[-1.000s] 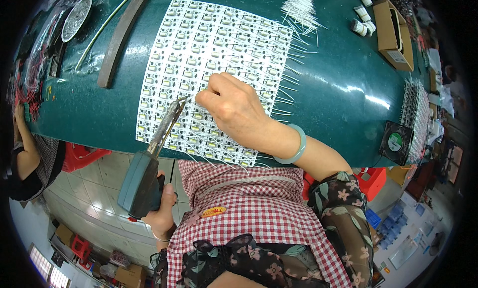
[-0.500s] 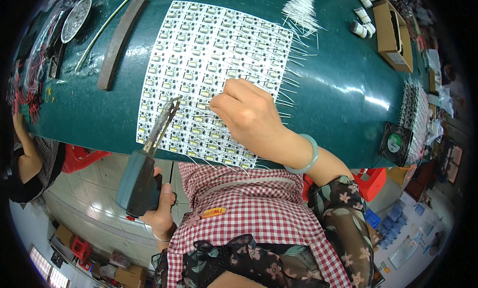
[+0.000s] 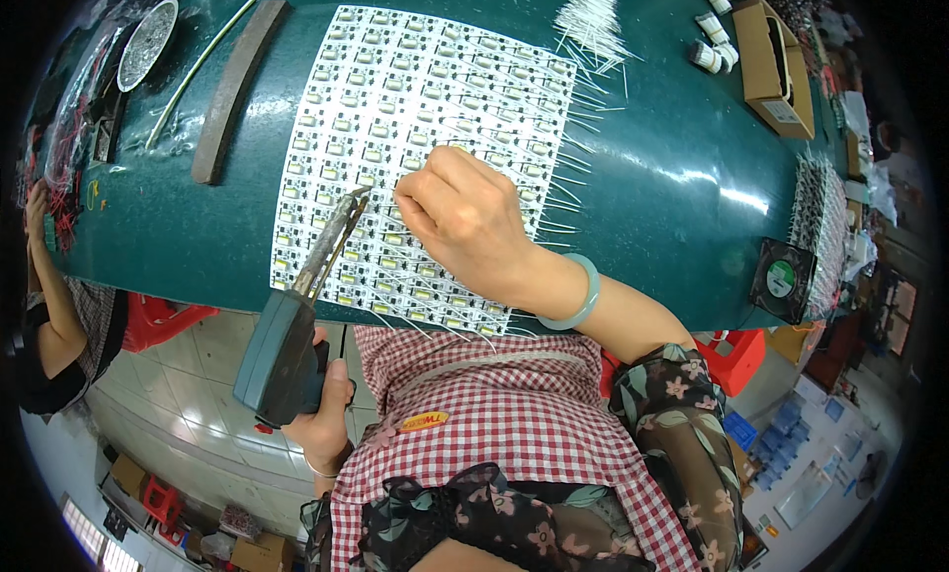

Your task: The person inserts electronic components into a circuit board by hand and solders them onto the board using a soldering gun.

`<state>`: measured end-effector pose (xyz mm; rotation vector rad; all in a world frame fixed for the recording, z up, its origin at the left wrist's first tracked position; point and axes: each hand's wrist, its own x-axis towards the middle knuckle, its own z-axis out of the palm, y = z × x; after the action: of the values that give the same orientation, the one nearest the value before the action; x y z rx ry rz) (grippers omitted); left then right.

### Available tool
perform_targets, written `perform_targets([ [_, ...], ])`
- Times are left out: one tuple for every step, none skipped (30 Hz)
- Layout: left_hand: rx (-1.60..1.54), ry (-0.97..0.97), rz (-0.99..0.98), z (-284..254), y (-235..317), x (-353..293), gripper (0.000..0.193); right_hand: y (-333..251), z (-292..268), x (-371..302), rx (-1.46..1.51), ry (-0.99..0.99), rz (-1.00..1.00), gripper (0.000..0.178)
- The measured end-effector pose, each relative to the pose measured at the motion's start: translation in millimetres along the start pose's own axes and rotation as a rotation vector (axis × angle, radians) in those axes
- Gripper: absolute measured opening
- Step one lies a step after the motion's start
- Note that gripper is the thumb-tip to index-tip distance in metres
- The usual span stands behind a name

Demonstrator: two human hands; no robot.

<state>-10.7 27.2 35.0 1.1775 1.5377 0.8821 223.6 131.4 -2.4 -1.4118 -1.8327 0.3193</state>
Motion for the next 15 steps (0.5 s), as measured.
perform_targets([
  [0.023,-0.022,0.017,-1,-1,0,0.05,0,1,0,-0.009,-0.003,-0.013,0.015],
  [0.046,-0.044,0.035,-1,-3,0,0.05,0,1,0,-0.017,-0.006,-0.026,0.015],
  [0.045,-0.045,0.035,-2,-4,1,0.05,1,2,0,-0.018,-0.006,-0.025,0.015],
  [0.09,-0.061,0.071,-3,-5,2,0.05,2,4,0,0.001,0.017,-0.031,0.017],
  [0.134,-0.076,0.107,-3,-6,3,0.05,3,5,0,0.021,0.041,-0.037,0.018],
  [0.135,-0.077,0.106,-4,-6,3,0.05,2,4,-1,0.02,0.041,-0.036,0.018],
  [0.133,-0.086,0.103,-4,-6,3,0.05,1,3,-1,-0.008,0.021,-0.039,0.017],
  [0.131,-0.094,0.101,-5,-6,2,0.05,0,2,-2,-0.036,0.001,-0.042,0.017],
  [0.132,-0.093,0.101,-5,-6,2,0.05,0,2,-2,-0.034,0.001,-0.042,0.017],
  [0.15,-0.096,0.107,-5,-6,3,0.05,0,3,-3,-0.036,-0.002,-0.041,0.017],
  [0.168,-0.099,0.113,-5,-6,3,0.05,0,3,-3,-0.038,-0.005,-0.041,0.017],
  [0.168,-0.099,0.113,-2,-1,4,0.05,0,3,-3,-0.038,-0.005,-0.04,0.017],
  [0.134,-0.037,0.053,3,6,7,0.033,0,4,-3,-0.039,-0.002,-0.045,0.017],
  [0.1,0.026,-0.007,6,11,8,0.021,0,4,-3,-0.04,0.001,-0.05,0.017],
  [0.101,0.025,-0.007,6,10,9,0.021,0,4,-3,-0.04,0.001,-0.048,0.017],
])
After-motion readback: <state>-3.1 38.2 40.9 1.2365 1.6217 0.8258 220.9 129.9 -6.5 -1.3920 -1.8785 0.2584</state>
